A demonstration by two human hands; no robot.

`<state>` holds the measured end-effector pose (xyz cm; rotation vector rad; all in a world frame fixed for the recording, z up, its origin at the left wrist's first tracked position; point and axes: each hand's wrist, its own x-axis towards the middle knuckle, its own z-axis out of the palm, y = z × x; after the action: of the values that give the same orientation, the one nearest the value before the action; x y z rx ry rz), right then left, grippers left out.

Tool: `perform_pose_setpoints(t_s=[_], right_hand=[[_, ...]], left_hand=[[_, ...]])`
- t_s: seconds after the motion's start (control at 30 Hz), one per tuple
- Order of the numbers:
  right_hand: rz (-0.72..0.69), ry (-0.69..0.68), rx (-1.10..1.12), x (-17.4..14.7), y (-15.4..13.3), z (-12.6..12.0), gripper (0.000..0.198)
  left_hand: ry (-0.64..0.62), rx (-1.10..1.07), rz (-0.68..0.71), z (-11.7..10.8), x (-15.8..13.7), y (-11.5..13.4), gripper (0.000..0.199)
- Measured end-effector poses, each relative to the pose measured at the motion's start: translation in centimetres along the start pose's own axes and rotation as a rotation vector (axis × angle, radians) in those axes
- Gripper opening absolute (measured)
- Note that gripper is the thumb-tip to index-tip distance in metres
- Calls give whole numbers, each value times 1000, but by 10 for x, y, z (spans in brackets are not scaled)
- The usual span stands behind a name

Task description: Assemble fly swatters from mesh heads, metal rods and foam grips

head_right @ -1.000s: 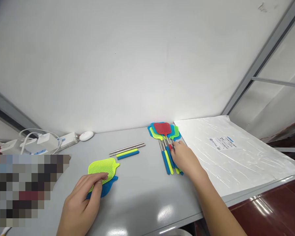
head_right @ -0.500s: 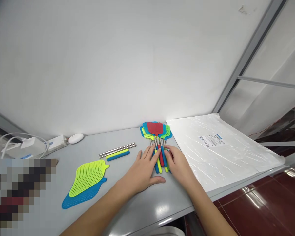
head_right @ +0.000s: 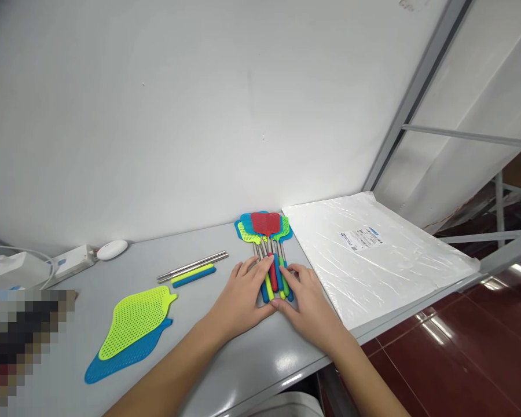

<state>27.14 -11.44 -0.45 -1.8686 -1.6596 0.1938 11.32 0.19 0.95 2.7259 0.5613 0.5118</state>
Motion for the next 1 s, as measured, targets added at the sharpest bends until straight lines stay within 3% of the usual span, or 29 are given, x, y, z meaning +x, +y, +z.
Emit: perform_pose_setpoints(t_s=[0.37,0.67,1.0], right_hand=[[-7,19,50,0,3,1,59],[10,81,53,3,1,7,40],[-7,133,15,10,-2,10,40]], left_hand=[[37,-7,13,1,-2,2,70],[22,76,-49,4,1,1,58],[-9,46,-55,4,1,-1,55]])
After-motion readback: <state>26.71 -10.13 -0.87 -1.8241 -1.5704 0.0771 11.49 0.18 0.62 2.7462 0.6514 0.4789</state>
